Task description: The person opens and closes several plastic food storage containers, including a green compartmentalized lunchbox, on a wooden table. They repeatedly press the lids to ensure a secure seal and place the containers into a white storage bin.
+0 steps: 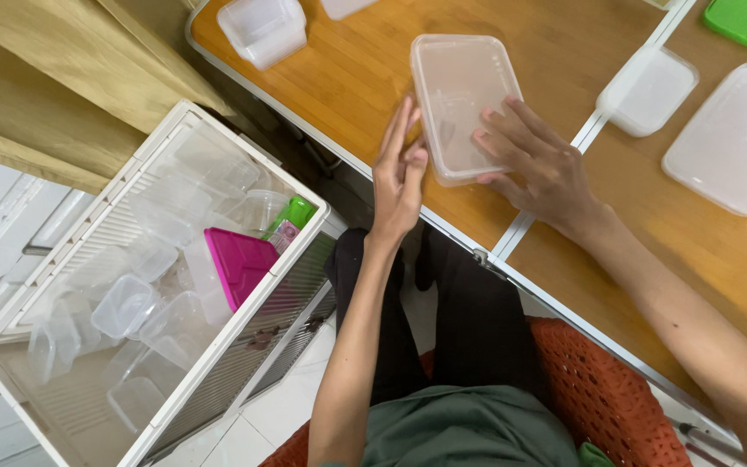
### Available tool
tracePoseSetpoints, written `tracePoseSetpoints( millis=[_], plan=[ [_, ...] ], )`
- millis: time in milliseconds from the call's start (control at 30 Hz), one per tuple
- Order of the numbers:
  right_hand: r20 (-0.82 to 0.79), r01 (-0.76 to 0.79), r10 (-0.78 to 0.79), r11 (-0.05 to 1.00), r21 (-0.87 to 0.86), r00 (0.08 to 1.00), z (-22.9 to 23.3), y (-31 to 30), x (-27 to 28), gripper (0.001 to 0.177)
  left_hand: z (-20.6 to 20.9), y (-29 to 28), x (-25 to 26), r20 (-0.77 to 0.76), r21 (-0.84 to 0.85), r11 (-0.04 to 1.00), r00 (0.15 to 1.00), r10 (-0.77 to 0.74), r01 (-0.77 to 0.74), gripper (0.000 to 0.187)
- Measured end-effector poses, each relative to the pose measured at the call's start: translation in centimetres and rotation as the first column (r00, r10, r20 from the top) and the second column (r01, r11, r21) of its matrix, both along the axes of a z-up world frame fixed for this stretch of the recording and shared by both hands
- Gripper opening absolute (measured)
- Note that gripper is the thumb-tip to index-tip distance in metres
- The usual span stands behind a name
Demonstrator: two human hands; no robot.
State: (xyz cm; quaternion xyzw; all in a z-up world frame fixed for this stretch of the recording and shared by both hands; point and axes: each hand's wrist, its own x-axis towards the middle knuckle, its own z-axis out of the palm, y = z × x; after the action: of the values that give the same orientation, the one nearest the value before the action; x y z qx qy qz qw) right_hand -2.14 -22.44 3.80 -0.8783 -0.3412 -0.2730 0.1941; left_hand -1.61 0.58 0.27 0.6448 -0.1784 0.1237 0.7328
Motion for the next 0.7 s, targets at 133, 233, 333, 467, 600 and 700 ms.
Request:
tracePoseSetpoints(
  millis=[133,233,333,467,600,700],
  plan=[
    [0.021,0.013,-0.015,0.996,0.087,1.000,0.5,0.3,0.3,0.045,1.2,0.1,-1.1,0.199,0.387,0.920,0.980,-0.011,-0.068,0.087],
    [0.037,0.033,-0.035,0.998,0.049,0.999,0.9,0.6,-0.2,0.043,2.1,-1.1,-1.3,0.224,0.583,0.788,0.972,0.078,-0.197,0.119],
    [0.045,0.057,-0.058,0.998,0.021,0.997,1.2,1.2,-0.5,0.045,2.3,-2.1,-0.9,0.033,0.644,0.751,0.986,0.166,-0.148,0.126],
    [0.043,0.060,-0.060,0.998,-0.004,0.997,1.2,1.3,-0.6,0.045,1.2,-2.2,-0.6,0.067,0.632,0.752,0.980,0.185,-0.185,0.123],
    [0.025,0.053,-0.052,0.997,-0.050,0.998,1.5,0.8,-0.4,0.046,0.5,-2.0,-0.8,0.090,0.613,0.764,0.979,0.183,-0.199,0.125],
    [0.036,0.042,-0.039,0.996,-0.080,0.999,1.7,0.4,0.0,0.048,0.5,-1.9,-0.9,0.032,0.556,0.816,0.986,0.166,-0.156,0.127]
  ],
)
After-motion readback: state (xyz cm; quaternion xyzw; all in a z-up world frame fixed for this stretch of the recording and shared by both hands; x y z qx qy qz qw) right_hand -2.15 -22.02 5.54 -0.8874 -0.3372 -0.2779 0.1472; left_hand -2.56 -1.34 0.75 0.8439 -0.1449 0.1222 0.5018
